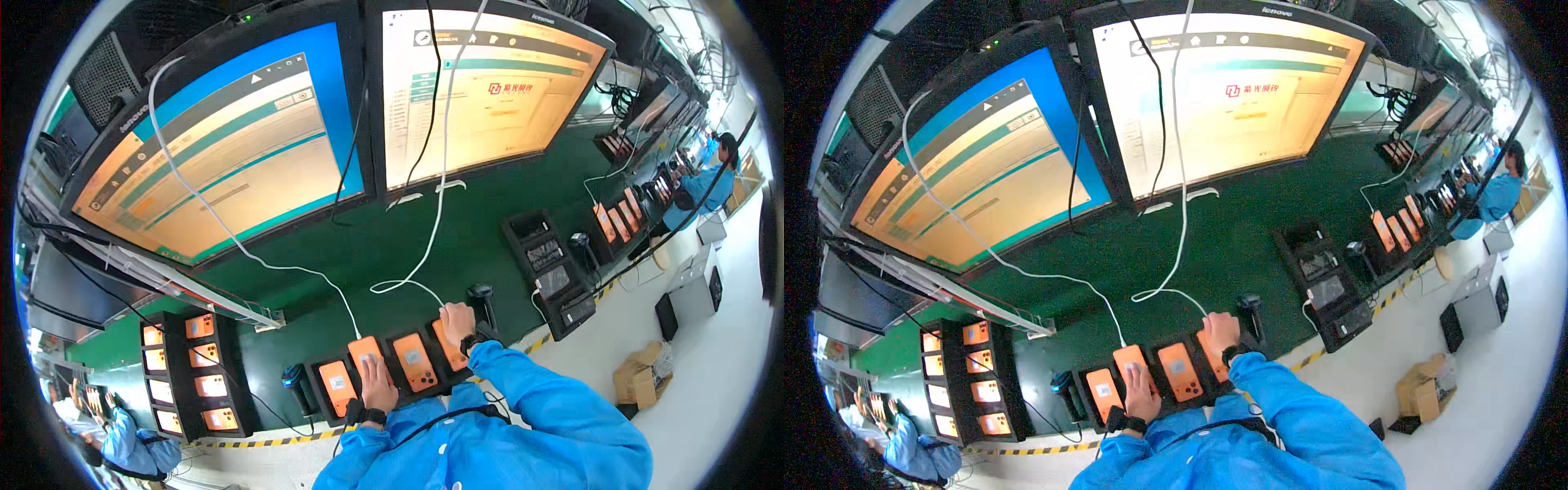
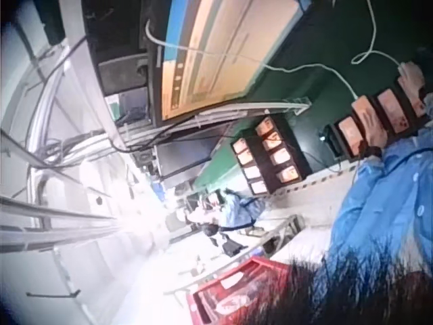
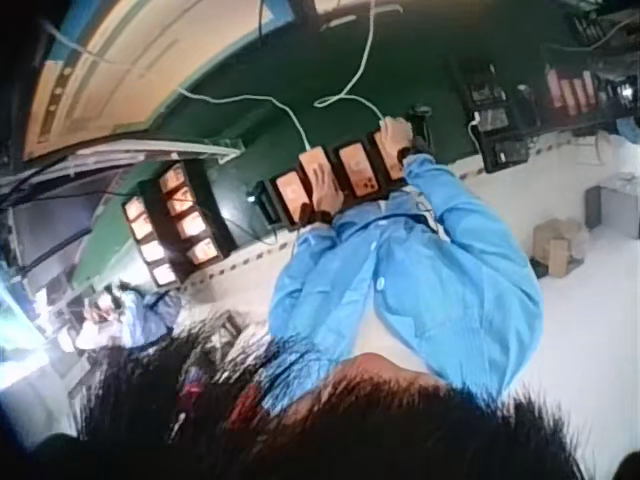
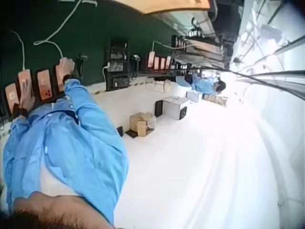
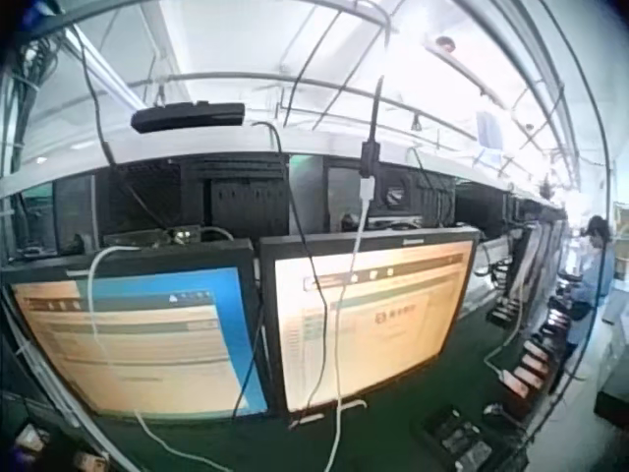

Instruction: Scanning handheld electronic devices and interacting with a workstation monitor during manufacturing quality control.

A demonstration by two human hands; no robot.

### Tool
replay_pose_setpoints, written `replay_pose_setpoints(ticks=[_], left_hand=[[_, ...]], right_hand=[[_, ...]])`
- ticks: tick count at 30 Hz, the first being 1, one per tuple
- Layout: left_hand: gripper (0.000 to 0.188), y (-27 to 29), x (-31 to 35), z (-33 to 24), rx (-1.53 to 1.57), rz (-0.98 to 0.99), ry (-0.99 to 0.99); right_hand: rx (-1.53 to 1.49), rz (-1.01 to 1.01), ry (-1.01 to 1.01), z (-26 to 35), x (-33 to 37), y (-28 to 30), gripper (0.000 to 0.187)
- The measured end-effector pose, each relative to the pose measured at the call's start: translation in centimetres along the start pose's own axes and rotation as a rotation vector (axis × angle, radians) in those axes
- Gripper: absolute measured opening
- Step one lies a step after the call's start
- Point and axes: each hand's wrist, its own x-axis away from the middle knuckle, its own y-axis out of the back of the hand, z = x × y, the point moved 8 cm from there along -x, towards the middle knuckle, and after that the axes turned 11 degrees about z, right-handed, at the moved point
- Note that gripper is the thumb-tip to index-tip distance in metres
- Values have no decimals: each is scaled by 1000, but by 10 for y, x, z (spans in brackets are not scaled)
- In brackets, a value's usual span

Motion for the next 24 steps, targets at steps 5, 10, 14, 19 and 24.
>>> replay_pose_setpoints(ticks=[5,10,14,19,24], left_hand=[[68,-3,-2,3,11,-7,38],[71,-6,1,4,24,14,36],[72,-8,6,7,-3,20,3],[71,-17,8,20,39,95,45],[63,4,6,13,92,-24,-6]], right_hand=[[-19,-434,-122,-38,27,52,20],[-540,-219,-479,-152,38,-9,51],[-679,-110,-201,-204,32,-65,56],[-1271,18,-292,-140,40,-15,52],[-1220,382,-176,-60,73,-10,46]])
